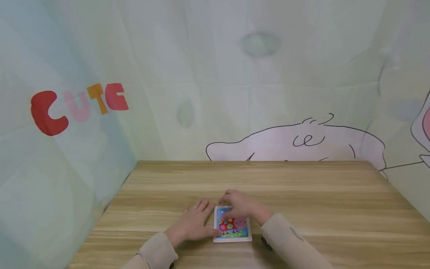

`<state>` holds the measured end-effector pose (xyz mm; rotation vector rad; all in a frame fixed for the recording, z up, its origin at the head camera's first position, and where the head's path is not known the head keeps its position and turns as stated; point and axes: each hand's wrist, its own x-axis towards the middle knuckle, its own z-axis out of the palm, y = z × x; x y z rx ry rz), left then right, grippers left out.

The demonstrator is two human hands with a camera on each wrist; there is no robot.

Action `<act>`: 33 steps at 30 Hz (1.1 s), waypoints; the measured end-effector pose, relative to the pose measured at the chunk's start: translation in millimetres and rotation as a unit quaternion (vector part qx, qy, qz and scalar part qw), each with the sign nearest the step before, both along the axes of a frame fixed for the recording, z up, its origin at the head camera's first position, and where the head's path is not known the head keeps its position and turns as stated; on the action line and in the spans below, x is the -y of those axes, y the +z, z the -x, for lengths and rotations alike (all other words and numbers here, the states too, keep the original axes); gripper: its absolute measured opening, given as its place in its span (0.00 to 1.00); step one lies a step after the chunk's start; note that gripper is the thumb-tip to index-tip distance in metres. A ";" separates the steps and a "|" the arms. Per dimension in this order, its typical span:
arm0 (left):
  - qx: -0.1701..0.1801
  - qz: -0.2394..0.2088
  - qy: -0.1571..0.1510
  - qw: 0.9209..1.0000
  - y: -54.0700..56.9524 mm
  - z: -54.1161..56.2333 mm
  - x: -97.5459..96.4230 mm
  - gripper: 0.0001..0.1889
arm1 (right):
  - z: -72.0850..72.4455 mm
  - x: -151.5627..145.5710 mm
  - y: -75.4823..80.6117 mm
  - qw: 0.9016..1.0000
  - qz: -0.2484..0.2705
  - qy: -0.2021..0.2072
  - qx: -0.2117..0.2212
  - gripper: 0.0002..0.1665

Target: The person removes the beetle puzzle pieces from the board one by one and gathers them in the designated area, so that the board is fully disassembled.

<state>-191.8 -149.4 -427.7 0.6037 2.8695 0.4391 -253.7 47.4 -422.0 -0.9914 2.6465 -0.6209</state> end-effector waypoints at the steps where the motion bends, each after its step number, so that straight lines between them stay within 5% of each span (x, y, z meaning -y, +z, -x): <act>1: 0.003 0.000 0.001 1.000 -0.1 -0.1 -0.2 0.50 | 0.6 0.6 -0.2 1.000 -0.005 -0.002 0.006 0.28; 33: 0.030 0.004 -0.001 1.000 -3.7 2.5 -0.7 0.48 | 0.4 7.7 -0.4 0.996 0.005 -0.043 0.082 0.19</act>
